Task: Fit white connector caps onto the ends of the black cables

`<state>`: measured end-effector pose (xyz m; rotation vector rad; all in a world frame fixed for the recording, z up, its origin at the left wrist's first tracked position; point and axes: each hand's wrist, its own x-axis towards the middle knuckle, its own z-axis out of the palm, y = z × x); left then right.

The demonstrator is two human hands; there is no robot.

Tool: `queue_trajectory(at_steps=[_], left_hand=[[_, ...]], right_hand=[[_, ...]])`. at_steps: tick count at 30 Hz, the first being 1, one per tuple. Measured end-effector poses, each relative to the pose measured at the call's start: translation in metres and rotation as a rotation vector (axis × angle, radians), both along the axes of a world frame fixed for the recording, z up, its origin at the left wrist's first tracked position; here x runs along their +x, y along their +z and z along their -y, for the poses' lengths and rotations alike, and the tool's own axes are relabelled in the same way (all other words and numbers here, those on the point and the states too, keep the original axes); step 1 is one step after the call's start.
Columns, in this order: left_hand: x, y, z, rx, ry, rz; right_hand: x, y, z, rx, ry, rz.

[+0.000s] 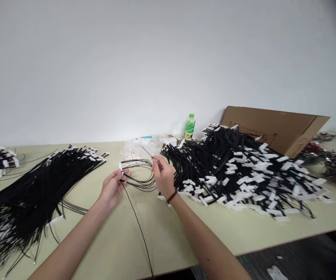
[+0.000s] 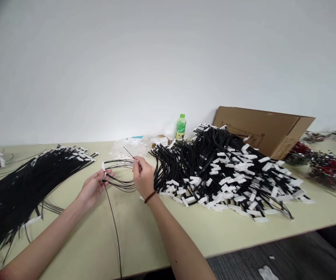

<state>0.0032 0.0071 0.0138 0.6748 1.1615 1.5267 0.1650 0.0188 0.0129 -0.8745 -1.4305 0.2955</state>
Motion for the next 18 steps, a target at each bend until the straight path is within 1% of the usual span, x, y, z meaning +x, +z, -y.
queue_trajectory(at_steps=[4,8,15,18], left_hand=[[-0.002,-0.001,0.0,-0.004,0.0,0.012],[-0.004,-0.004,-0.002,-0.008,-0.011,0.006],[0.0,-0.005,0.0,0.005,-0.05,0.008],[0.002,-0.006,0.0,0.012,-0.059,0.018]], right_hand=[[0.0,0.002,0.0,-0.021,0.006,-0.162],[0.003,0.005,-0.003,-0.012,-0.026,-0.346],[0.011,0.002,-0.012,-0.046,-0.067,-0.502],[0.015,0.003,-0.015,-0.039,-0.082,-0.56]])
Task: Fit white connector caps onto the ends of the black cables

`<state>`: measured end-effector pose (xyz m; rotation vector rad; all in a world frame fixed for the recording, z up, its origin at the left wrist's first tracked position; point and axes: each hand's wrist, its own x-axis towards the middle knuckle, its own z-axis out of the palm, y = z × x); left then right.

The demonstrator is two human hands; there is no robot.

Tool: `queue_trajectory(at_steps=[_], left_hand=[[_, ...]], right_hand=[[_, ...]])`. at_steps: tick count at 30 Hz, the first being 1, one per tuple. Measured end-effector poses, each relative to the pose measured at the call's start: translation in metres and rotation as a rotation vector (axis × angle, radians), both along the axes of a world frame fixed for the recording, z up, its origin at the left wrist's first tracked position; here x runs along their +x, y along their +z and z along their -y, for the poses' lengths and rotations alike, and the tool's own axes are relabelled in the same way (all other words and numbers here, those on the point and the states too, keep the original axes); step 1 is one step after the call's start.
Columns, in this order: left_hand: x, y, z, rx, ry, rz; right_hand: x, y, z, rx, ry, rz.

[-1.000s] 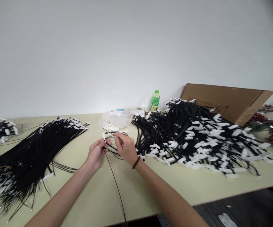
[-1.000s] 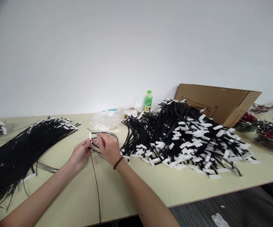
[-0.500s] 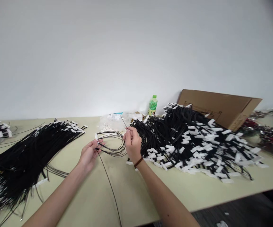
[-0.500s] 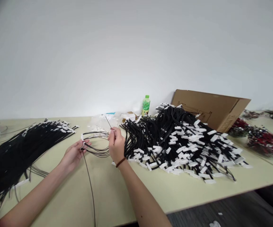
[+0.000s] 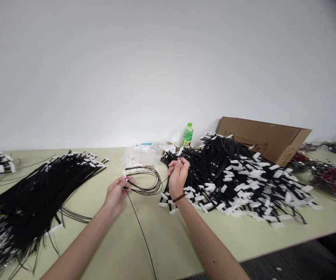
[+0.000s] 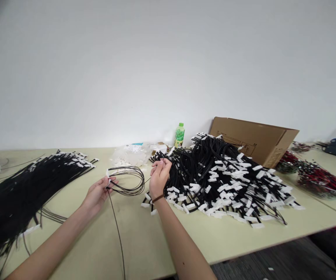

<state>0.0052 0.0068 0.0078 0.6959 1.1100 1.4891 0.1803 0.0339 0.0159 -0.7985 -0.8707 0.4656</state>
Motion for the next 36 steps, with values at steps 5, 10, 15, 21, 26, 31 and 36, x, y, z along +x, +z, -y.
queue_trajectory(at_steps=[5,10,15,21,26,31,36], left_hand=[[-0.003,-0.003,-0.001,0.024,-0.006,0.025],[-0.005,-0.002,-0.001,0.028,-0.022,0.047],[-0.001,0.003,0.002,0.005,-0.07,0.113],[0.001,0.005,0.005,-0.001,-0.068,0.139],[0.0,0.005,0.005,-0.006,-0.041,0.128],[-0.001,0.0,0.002,-0.017,-0.037,0.11],[0.001,-0.006,0.0,-0.033,-0.051,0.099]], right_hand=[[0.004,0.014,0.0,0.057,0.025,-0.159],[0.002,0.033,0.002,0.107,0.089,-0.244],[0.008,0.049,0.006,0.168,0.126,-0.2],[0.038,0.052,-0.01,0.169,-0.006,0.013],[0.047,0.033,-0.032,0.027,-0.117,0.122],[0.033,0.01,-0.027,-0.059,-0.044,0.121],[0.025,0.01,-0.009,-0.043,-0.135,0.348]])
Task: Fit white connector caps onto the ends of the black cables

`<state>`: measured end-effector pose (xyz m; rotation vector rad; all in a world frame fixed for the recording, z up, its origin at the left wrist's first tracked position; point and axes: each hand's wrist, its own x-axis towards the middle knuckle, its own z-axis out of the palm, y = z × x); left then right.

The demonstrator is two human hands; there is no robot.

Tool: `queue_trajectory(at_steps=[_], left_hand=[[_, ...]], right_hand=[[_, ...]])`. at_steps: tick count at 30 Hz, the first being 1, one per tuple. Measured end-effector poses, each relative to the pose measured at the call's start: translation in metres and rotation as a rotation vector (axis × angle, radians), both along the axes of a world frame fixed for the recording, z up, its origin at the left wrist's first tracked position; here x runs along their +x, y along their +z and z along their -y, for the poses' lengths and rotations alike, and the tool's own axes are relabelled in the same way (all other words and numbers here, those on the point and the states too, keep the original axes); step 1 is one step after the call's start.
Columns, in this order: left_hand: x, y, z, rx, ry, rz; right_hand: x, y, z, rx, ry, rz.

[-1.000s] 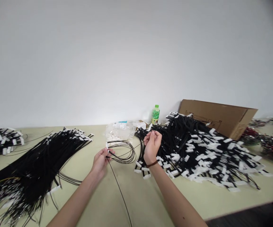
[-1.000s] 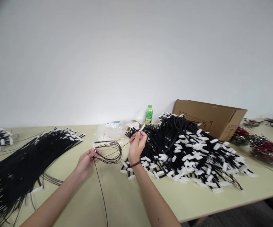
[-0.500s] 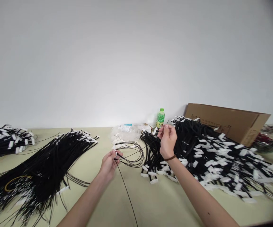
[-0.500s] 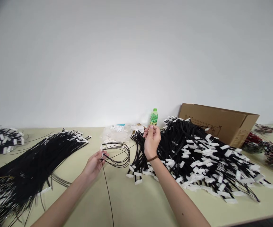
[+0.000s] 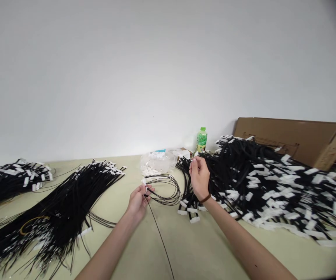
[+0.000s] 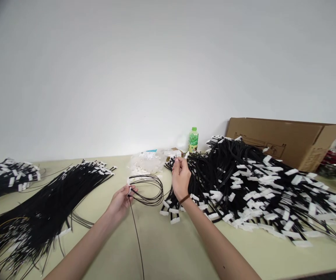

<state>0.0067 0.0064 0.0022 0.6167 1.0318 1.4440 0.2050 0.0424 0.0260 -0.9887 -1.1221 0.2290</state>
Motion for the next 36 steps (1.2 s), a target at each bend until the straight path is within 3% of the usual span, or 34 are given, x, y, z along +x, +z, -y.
queue_trajectory(at_steps=[5,8,14,22,32,36], left_hand=[[0.003,-0.002,0.003,0.03,0.021,-0.022],[0.007,-0.006,0.004,0.048,0.022,-0.034],[0.012,-0.009,0.006,0.049,0.008,-0.125],[0.018,-0.005,0.014,0.098,-0.05,-0.176],[0.023,0.001,0.018,0.138,-0.062,-0.185],[0.022,0.001,0.018,0.134,-0.051,-0.155]], right_hand=[[0.001,-0.001,0.011,0.114,-0.257,0.543],[0.006,-0.004,0.012,0.149,-0.323,0.682],[0.024,0.003,0.007,0.179,-0.22,0.48],[0.028,0.012,0.013,0.165,-0.289,0.26],[0.01,0.002,0.018,0.303,-0.246,0.466],[0.007,0.0,0.018,0.255,-0.196,0.469]])
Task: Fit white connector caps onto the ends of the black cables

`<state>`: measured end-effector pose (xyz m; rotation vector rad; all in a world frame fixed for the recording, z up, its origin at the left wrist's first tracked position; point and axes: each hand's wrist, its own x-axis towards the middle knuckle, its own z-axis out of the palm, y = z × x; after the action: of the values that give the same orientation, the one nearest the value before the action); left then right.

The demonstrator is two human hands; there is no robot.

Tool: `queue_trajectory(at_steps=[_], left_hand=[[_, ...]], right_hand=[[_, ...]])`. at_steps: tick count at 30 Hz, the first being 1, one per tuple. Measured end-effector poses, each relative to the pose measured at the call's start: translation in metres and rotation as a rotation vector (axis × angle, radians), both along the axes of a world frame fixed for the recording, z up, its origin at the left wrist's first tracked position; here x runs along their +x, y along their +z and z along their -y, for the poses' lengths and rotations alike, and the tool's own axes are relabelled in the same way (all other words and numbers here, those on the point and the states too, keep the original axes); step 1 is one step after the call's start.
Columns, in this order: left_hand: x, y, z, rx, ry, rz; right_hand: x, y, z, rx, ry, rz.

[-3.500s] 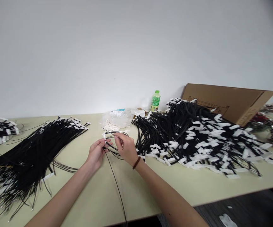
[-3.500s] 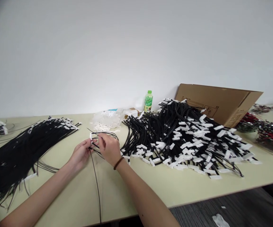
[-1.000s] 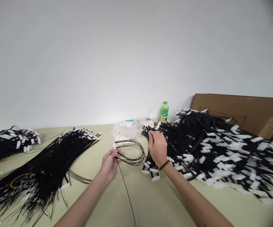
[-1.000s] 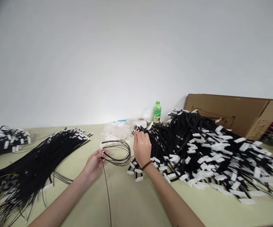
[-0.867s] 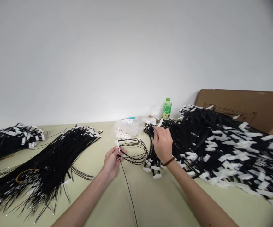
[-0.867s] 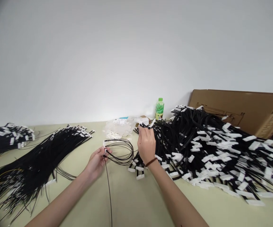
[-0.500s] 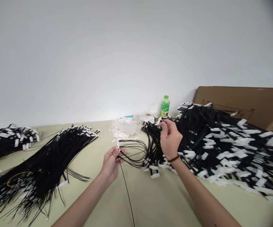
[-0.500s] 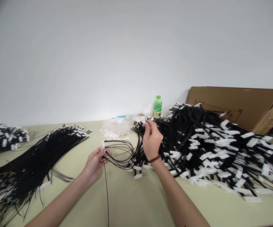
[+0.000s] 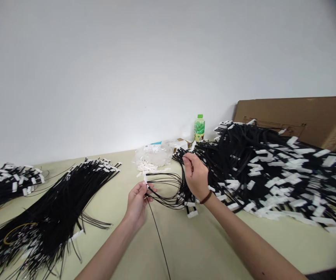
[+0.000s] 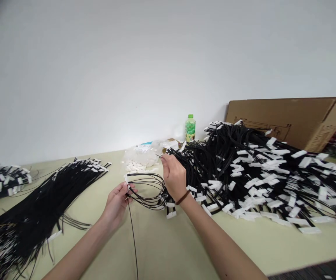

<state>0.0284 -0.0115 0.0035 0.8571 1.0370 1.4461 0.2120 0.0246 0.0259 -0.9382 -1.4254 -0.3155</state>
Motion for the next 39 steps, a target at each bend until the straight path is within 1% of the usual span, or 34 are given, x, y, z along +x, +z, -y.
queue_trajectory(at_steps=[4,6,8,11,14,16,17,19,24,26,28,31,35,37,39], left_hand=[[-0.006,0.006,-0.004,-0.015,0.081,0.079],[-0.012,0.011,-0.007,-0.012,0.131,0.129],[-0.017,0.016,-0.01,-0.006,0.174,0.18],[-0.024,0.021,-0.013,-0.007,0.219,0.246],[-0.027,0.022,-0.014,-0.016,0.259,0.294],[-0.028,0.022,-0.015,-0.014,0.284,0.314],[-0.029,0.022,-0.015,-0.011,0.295,0.322],[-0.03,0.022,-0.015,0.003,0.316,0.331],[-0.031,0.022,-0.015,0.026,0.348,0.31],[-0.031,0.021,-0.015,0.023,0.353,0.297],[-0.03,0.019,-0.016,0.032,0.363,0.279],[-0.027,0.013,-0.017,0.04,0.351,0.23],[-0.023,0.006,-0.018,-0.002,0.327,0.221],[-0.023,0.005,-0.018,0.005,0.32,0.216],[-0.022,0.004,-0.017,0.017,0.312,0.202]], right_hand=[[0.0,0.002,-0.001,-0.114,0.016,-0.132],[0.0,0.0,-0.004,-0.186,0.059,-0.237],[0.0,-0.004,-0.008,-0.252,0.154,-0.392],[-0.003,-0.012,-0.014,-0.36,0.321,-0.709],[-0.008,-0.016,-0.016,-0.545,0.479,-1.057],[-0.013,-0.017,-0.014,-0.647,0.562,-1.202],[-0.016,-0.017,-0.012,-0.667,0.587,-1.227],[-0.023,-0.019,-0.008,-0.665,0.606,-1.188],[-0.043,-0.025,0.009,-0.628,0.654,-0.881],[-0.048,-0.024,0.017,-0.603,0.683,-0.761],[-0.05,-0.021,0.023,-0.579,0.725,-0.695],[-0.05,-0.015,0.029,-0.603,0.844,-0.703],[-0.047,-0.013,0.027,-0.715,1.01,-0.79],[-0.045,-0.015,0.024,-0.784,1.065,-0.779],[-0.044,-0.016,0.021,-0.845,1.083,-0.73]])
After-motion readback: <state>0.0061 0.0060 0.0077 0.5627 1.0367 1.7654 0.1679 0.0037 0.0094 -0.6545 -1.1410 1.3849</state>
